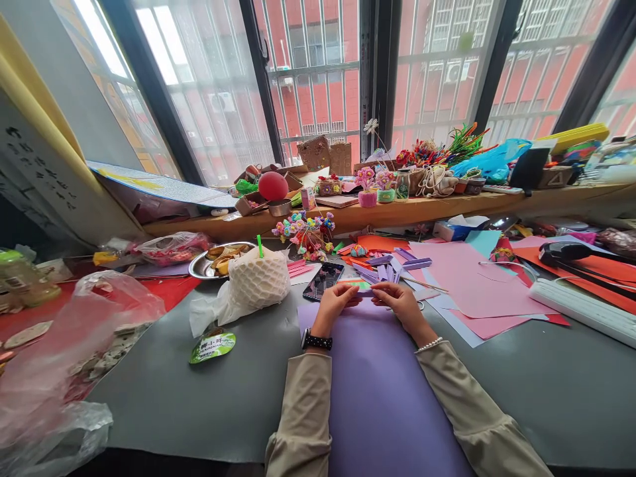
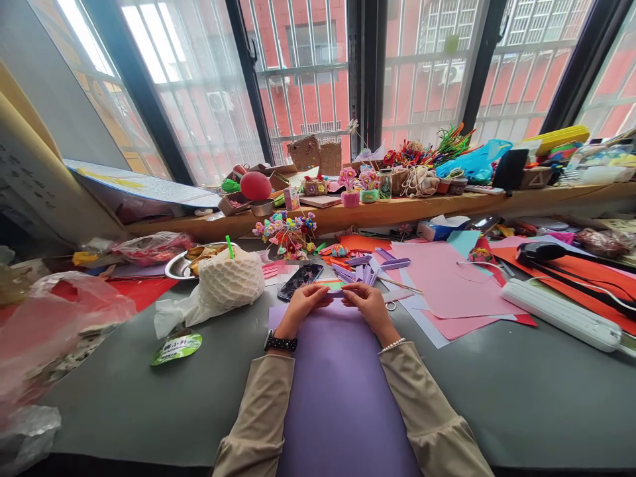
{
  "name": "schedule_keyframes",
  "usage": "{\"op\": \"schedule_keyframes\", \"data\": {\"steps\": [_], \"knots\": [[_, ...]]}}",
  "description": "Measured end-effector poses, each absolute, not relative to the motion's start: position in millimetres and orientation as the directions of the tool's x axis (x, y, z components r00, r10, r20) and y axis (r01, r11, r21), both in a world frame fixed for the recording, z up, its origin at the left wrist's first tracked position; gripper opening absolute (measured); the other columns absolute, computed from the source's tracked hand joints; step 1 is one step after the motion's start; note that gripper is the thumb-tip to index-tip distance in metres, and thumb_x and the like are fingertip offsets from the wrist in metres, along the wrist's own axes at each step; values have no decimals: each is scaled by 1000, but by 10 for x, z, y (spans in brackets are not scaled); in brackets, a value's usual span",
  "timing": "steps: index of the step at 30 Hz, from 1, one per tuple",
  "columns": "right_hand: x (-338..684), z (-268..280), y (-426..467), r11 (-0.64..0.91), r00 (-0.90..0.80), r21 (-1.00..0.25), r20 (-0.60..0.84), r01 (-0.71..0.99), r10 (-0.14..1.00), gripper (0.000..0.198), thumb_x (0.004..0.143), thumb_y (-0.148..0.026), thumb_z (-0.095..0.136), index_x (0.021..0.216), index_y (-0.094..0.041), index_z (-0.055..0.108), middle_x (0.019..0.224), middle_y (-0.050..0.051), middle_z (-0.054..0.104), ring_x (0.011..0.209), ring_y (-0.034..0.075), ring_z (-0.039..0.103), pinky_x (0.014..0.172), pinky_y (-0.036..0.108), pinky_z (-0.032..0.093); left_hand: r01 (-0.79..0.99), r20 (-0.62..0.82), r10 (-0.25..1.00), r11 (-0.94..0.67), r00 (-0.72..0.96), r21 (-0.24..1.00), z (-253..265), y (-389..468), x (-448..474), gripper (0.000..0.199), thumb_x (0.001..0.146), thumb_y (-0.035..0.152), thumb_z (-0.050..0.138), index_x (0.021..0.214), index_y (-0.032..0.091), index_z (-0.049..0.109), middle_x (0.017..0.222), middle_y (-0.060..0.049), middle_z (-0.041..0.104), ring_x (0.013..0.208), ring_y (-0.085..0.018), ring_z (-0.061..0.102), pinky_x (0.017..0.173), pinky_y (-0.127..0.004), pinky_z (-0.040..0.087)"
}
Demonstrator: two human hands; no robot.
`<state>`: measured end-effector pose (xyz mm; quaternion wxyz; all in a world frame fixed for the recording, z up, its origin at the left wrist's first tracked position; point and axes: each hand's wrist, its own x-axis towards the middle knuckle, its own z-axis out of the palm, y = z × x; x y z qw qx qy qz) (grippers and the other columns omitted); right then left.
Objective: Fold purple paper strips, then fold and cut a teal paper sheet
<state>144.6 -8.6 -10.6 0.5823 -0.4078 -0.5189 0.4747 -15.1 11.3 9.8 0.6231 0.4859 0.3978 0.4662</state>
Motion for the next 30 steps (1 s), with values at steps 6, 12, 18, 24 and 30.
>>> {"op": "schedule_keyframes", "data": {"steps": [6, 12, 18, 24, 30], "knots": [[1432, -91, -91, 203, -10, -970, 206, -131, 978, 27, 59, -35, 65, 78, -16, 62, 65, 1, 63, 62, 15, 61, 65, 30, 50, -190, 34, 973, 10, 227, 982, 46, 127, -151, 32, 47, 32, 72, 66, 10, 61, 59, -1, 61, 58, -14, 60, 64, -28, 49], [1440, -98, -83, 145, -8, -981, 147, -132, 989, 27, 60, -39, 63, 73, -15, 61, 63, 1, 61, 56, 13, 59, 58, 27, 50, -150, 108, 969, -76, 223, 986, 32, 136, -130, 29, 50, 32, 70, 66, 10, 61, 57, -1, 61, 55, -13, 59, 60, -27, 49], [1435, -104, -81, 139, -35, -985, 143, -104, 989, 29, 59, -39, 64, 72, -14, 61, 60, 1, 61, 51, 11, 57, 53, 25, 49, -145, 131, 972, -103, 196, 984, 63, 123, -128, 30, 51, 32, 70, 68, 9, 60, 57, -1, 60, 52, -12, 58, 54, -23, 47], [1401, -53, -110, 113, -124, -989, 125, -99, 984, 29, 59, -39, 64, 72, -14, 58, 63, 3, 63, 53, 13, 59, 54, 27, 49, -218, 125, 985, -97, 116, 971, 122, 108, -121, 39, 51, 29, 70, 84, 12, 55, 60, 1, 60, 50, -8, 55, 51, -19, 45], [1378, -77, -103, 134, -85, -984, 145, -119, 986, 29, 58, -40, 64, 69, -14, 56, 62, 2, 62, 53, 14, 60, 56, 29, 49, -169, -3, 984, 34, 179, 985, 80, 93, -50, 28, 51, 31, 70, 67, 10, 59, 60, -1, 59, 54, -9, 55, 56, -20, 45]]}}
